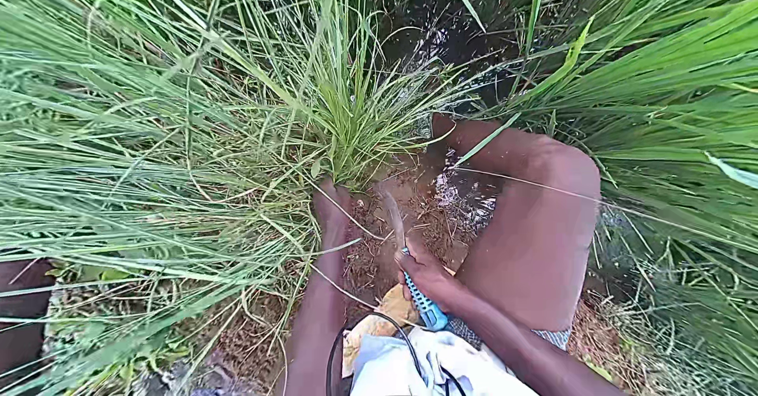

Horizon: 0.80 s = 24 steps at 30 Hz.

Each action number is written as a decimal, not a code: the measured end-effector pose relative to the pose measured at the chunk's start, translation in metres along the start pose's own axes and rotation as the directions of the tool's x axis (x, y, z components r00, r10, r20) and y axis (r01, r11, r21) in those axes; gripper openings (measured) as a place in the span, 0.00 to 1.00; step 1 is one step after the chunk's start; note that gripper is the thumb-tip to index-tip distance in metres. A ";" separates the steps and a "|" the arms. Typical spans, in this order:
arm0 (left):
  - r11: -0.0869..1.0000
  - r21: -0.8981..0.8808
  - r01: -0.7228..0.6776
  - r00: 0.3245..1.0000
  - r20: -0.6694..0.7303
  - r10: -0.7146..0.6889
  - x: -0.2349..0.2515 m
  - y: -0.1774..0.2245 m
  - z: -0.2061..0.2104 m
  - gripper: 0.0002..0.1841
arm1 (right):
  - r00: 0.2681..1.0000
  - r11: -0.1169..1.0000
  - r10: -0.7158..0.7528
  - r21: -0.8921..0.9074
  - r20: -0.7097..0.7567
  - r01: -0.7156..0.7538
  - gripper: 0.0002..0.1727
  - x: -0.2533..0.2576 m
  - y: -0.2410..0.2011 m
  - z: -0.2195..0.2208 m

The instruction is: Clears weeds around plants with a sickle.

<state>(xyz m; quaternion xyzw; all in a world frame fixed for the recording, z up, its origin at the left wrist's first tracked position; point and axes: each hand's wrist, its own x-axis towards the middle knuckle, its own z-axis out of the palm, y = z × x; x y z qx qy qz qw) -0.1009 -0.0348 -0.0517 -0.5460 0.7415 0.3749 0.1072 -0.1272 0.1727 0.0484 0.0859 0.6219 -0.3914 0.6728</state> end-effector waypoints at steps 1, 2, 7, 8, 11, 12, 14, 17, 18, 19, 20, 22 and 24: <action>1.000 -0.019 0.020 1.000 0.011 -0.020 -0.003 -0.001 0.000 0.17 | 1.000 1.000 0.016 -0.008 0.010 -0.016 0.24 0.006 -0.002 0.001; 0.999 -0.035 0.039 0.999 0.017 -0.039 -0.002 0.002 -0.002 0.19 | 1.000 1.000 0.021 -0.017 0.016 -0.021 0.25 0.011 -0.006 0.003; 0.999 -0.019 0.045 0.998 0.036 -0.044 -0.001 0.001 -0.009 0.18 | 1.000 0.999 -0.024 0.045 -0.006 0.024 0.23 -0.017 0.008 0.003; 0.998 -0.019 0.053 0.997 0.051 -0.052 -0.007 0.000 -0.009 0.18 | 0.999 0.998 -0.030 0.063 -0.009 0.031 0.21 -0.027 0.012 0.003; 0.994 -0.108 0.018 0.999 -0.025 -0.021 -0.022 -0.009 -0.007 0.17 | 0.997 0.997 -0.077 0.023 0.002 0.077 0.20 -0.052 0.014 0.002; 0.990 -0.141 -0.012 0.999 -0.033 0.008 -0.028 -0.014 -0.007 0.18 | 0.996 0.996 -0.084 0.007 0.009 0.084 0.20 -0.057 0.016 0.002; 0.973 -0.210 -0.101 0.995 -0.040 0.094 -0.030 -0.018 -0.005 0.17 | 0.995 0.995 -0.100 0.009 0.002 0.100 0.21 -0.062 0.014 0.000; 0.928 -0.368 -0.063 0.998 -0.049 0.048 -0.029 -0.020 -0.004 0.13 | 0.993 0.992 -0.115 0.049 0.016 0.114 0.19 -0.056 0.013 0.001; 0.926 -0.374 -0.049 0.999 -0.041 0.036 -0.028 -0.016 -0.001 0.13 | 0.994 0.993 -0.107 0.057 0.005 0.106 0.20 -0.050 0.010 0.000; 0.936 -0.351 -0.032 0.999 -0.015 0.029 -0.030 -0.012 0.002 0.15 | 0.996 0.994 -0.087 0.069 -0.016 0.088 0.21 -0.043 0.006 0.001; 0.952 -0.305 -0.025 1.000 0.009 0.029 -0.036 -0.006 0.003 0.17 | 0.997 0.993 -0.067 0.090 -0.043 0.070 0.22 -0.034 0.002 0.003; 0.973 -0.228 -0.035 0.999 0.010 0.038 -0.041 -0.003 0.008 0.18 | 0.995 0.990 -0.049 0.125 -0.090 0.060 0.21 -0.017 -0.006 0.012; 0.981 -0.193 -0.015 1.000 0.013 0.018 -0.041 -0.002 0.008 0.18 | 0.993 0.991 -0.039 0.127 -0.111 0.053 0.22 -0.006 -0.009 0.016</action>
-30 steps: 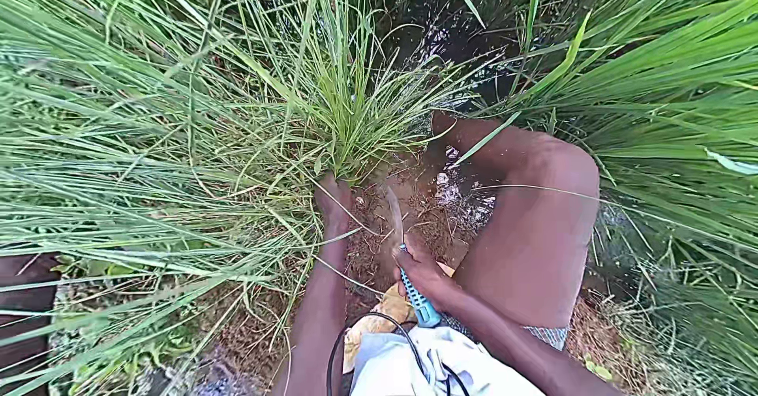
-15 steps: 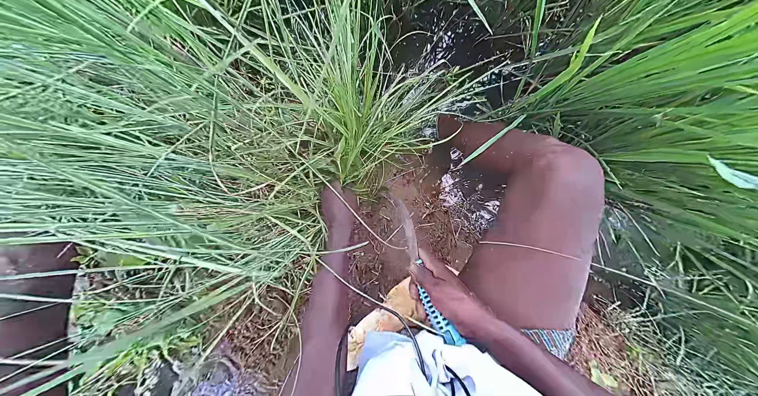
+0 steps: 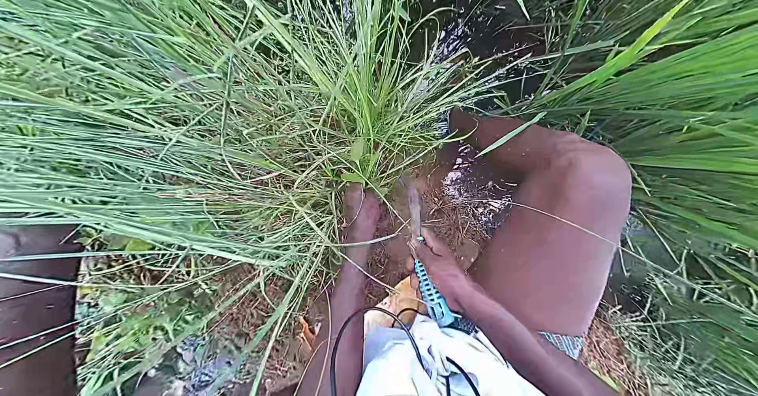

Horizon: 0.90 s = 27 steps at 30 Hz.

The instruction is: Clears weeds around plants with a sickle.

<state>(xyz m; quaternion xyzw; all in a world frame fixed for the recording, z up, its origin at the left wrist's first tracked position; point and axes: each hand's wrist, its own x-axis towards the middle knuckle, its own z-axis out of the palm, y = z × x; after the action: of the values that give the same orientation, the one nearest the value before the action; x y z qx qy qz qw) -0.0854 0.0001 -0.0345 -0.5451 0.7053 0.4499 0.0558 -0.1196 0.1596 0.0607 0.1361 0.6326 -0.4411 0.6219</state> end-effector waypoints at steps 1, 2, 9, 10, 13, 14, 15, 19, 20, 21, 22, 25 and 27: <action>1.000 0.012 0.029 1.000 0.007 -0.029 0.000 0.002 -0.003 0.19 | 1.000 1.000 0.000 -0.031 0.005 0.000 0.23 0.001 0.003 -0.001; 0.998 0.020 0.055 0.998 0.009 -0.055 0.001 0.004 -0.007 0.19 | 1.000 0.997 0.004 -0.071 0.021 -0.002 0.24 -0.003 0.007 -0.004; 0.995 -0.100 -0.008 0.996 -0.090 -0.001 0.010 -0.012 -0.021 0.16 | 0.995 0.997 0.046 -0.072 0.088 -0.039 0.24 -0.017 0.013 -0.015; 0.994 -0.111 -0.017 0.997 -0.075 0.009 0.012 -0.013 -0.017 0.16 | 0.995 0.997 0.058 -0.054 0.086 -0.053 0.24 -0.007 0.010 -0.010; 0.985 -0.170 -0.032 0.996 -0.091 0.017 0.017 -0.024 -0.014 0.17 | 0.993 0.997 0.071 -0.020 0.093 -0.069 0.22 0.000 0.005 0.007; 0.982 -0.186 -0.021 0.995 -0.104 0.002 0.022 -0.030 -0.013 0.19 | 0.994 0.998 0.067 -0.022 0.091 -0.065 0.23 -0.007 0.008 0.005; 0.978 -0.207 0.001 0.993 -0.119 -0.026 0.025 -0.032 -0.014 0.19 | 0.994 0.997 0.068 -0.035 0.090 -0.065 0.24 -0.019 0.010 -0.002; 0.968 -0.249 0.039 0.989 -0.126 -0.072 0.001 -0.008 -0.030 0.19 | 0.995 0.999 0.018 0.032 0.093 -0.022 0.20 -0.077 0.013 -0.042; 0.969 -0.246 0.008 0.992 -0.119 -0.039 -0.008 -0.003 -0.029 0.17 | 0.995 0.999 -0.010 0.038 0.097 0.006 0.20 -0.088 0.013 -0.050; 0.975 -0.220 0.001 0.994 -0.103 -0.024 -0.017 -0.001 -0.026 0.17 | 0.994 0.999 -0.033 0.027 0.106 0.031 0.20 -0.097 0.017 -0.055; 0.983 -0.184 -0.005 0.994 -0.112 -0.016 -0.026 0.002 -0.023 0.15 | 0.992 0.999 -0.049 0.026 0.112 0.047 0.20 -0.100 0.021 -0.058; 0.999 -0.033 0.029 0.999 -0.013 -0.030 -0.058 0.017 -0.025 0.15 | 0.997 0.992 -0.062 0.111 0.049 0.057 0.20 -0.087 0.020 -0.050; 0.997 -0.021 0.074 0.994 0.077 -0.072 -0.059 -0.014 -0.016 0.18 | 0.998 0.987 -0.058 0.153 0.016 0.055 0.22 -0.075 0.016 -0.042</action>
<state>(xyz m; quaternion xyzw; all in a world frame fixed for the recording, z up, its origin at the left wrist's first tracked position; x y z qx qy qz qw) -0.0436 0.0317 0.0004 -0.5535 0.6769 0.4763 0.0924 -0.1219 0.2269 0.1157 0.1609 0.5945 -0.5067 0.6033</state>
